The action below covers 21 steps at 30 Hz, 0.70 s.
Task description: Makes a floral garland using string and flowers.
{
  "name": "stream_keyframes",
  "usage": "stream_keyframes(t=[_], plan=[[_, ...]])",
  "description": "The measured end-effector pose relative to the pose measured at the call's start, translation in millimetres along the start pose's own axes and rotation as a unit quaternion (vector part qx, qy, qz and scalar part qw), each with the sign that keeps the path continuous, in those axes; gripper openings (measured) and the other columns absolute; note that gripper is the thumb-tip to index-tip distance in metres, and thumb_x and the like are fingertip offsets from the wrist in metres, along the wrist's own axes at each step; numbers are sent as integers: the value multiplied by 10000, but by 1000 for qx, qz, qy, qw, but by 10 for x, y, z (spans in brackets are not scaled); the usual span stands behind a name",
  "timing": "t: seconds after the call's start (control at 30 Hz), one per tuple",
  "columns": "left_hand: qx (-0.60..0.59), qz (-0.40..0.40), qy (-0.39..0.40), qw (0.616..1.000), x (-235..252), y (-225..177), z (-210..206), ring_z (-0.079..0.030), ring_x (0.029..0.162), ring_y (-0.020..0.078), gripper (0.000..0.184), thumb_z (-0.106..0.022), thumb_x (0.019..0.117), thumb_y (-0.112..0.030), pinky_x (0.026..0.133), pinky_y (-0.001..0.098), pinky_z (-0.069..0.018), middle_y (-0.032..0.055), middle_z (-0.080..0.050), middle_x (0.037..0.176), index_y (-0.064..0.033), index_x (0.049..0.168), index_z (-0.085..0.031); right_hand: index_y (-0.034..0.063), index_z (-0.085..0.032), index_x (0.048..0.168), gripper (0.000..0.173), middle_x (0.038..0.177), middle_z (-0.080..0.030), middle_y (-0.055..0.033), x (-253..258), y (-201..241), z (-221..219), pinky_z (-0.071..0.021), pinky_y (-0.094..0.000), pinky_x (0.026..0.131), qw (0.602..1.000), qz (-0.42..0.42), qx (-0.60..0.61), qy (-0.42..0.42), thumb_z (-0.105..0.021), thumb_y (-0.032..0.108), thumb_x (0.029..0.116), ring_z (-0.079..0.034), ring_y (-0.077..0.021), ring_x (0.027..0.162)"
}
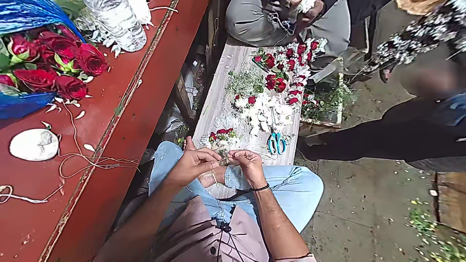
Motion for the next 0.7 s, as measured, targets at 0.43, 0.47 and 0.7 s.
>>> stream_keyframes(t=[0.43, 0.47, 0.7], plan=[[16, 151, -35, 988, 328, 1115, -307, -721, 797, 172, 453, -736, 936, -194, 735, 342, -630, 118, -718, 1157, -17, 1336, -615, -137, -671, 989, 131, 1085, -723, -294, -63, 58, -73, -619, -468, 910, 998, 20, 59, 17, -568, -56, 976, -745, -354, 975], [-1, 147, -32, 989, 334, 1166, -360, -718, 779, 161, 360, -735, 935, -171, 718, 327, -625, 112, -733, 1080, 9, 1236, -652, -136, -670, 987, 131, 1088, -722, -297, -54, 69, -73, -617, -468, 913, 998, 25, 62, 18, -569, -54, 976, -744, -356, 978], [21, 76, -88, 993, 357, 912, -208, -643, 738, 68, 160, -711, 953, -179, 689, 253, -542, 21, -724, 871, -33, 995, -759, -119, -671, 959, 137, 1109, -713, -314, -45, 101, -43, -598, -488, 950, 994, 35, 107, 12, -579, -19, 973, -730, -385, 1031]])
Point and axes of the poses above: each hand's wrist, its own x-axis towards the middle knuckle, its own z-axis out of the back of the hand, y = z × x, the point moved 10 cm from there along x, towards the middle knuckle
